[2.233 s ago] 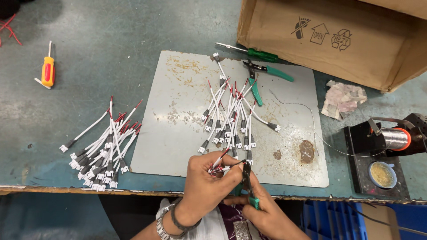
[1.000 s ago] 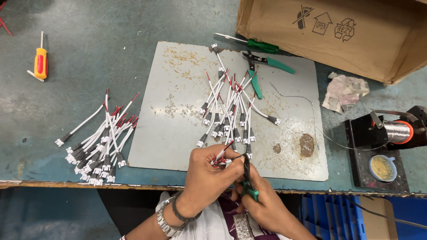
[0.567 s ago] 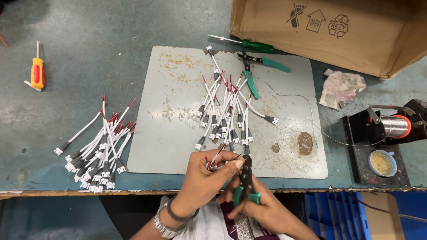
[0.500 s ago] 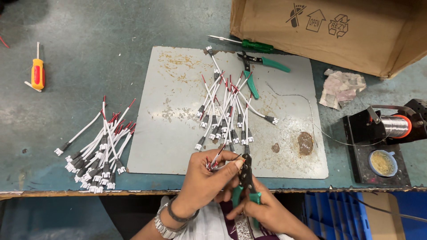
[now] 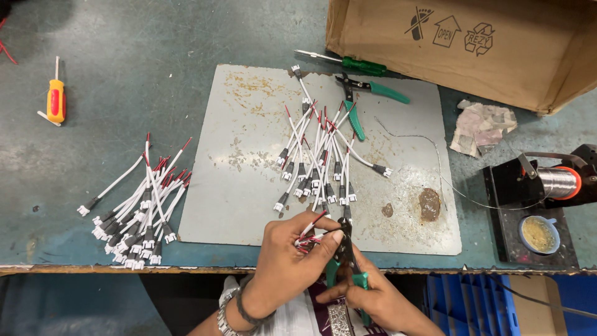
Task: The person uses wire cutters to trim the ends of multiple white wires with red and black conductors. They repeatedly pick up wires from a pile, cut the ends, and place them back on the table.
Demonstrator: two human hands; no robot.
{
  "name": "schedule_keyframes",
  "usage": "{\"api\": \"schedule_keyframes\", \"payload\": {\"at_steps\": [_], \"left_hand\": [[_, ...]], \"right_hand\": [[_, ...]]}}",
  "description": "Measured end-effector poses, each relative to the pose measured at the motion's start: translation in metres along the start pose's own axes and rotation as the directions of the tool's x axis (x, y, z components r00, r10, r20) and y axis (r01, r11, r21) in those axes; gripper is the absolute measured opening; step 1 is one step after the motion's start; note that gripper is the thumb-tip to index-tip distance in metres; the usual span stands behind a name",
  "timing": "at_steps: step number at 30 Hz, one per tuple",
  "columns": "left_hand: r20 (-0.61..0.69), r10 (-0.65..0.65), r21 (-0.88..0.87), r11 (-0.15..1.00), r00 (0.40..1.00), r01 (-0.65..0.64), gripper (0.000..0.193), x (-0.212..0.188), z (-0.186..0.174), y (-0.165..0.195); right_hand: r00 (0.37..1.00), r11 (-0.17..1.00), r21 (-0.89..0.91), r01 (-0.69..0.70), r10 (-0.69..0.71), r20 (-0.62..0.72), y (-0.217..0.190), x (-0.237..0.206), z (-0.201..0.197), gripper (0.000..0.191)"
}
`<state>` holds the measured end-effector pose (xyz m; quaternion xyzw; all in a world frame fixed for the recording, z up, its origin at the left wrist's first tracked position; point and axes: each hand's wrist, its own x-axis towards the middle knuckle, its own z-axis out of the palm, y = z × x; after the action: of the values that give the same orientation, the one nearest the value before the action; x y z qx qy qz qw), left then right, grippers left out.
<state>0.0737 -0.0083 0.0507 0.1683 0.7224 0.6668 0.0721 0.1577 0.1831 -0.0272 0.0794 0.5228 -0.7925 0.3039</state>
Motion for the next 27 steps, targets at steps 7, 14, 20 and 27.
{"api": "schedule_keyframes", "payload": {"at_steps": [7, 14, 20, 27], "left_hand": [[-0.067, 0.025, 0.041, 0.999, 0.997, -0.022, 0.016, 0.001, 0.003, -0.002], [-0.109, 0.120, 0.107, 0.988, 0.987, -0.108, 0.018, 0.002, 0.004, -0.006], [-0.096, 0.080, 0.120, 0.990, 0.992, -0.069, 0.019, 0.004, 0.003, -0.006], [-0.083, 0.056, 0.093, 0.994, 0.995, -0.048, 0.018, 0.004, 0.005, -0.004]], "right_hand": [[1.000, 0.999, -0.025, -0.026, 0.026, 0.000, 0.005, 0.000, -0.006, 0.105], [0.988, 0.930, -0.355, 0.092, -0.129, -0.083, -0.003, 0.004, 0.001, 0.093], [0.983, 0.885, -0.459, 0.078, -0.145, -0.113, -0.015, 0.004, 0.007, 0.093], [0.973, 0.872, -0.474, 0.123, -0.201, -0.116, -0.025, 0.003, 0.015, 0.086]]}}
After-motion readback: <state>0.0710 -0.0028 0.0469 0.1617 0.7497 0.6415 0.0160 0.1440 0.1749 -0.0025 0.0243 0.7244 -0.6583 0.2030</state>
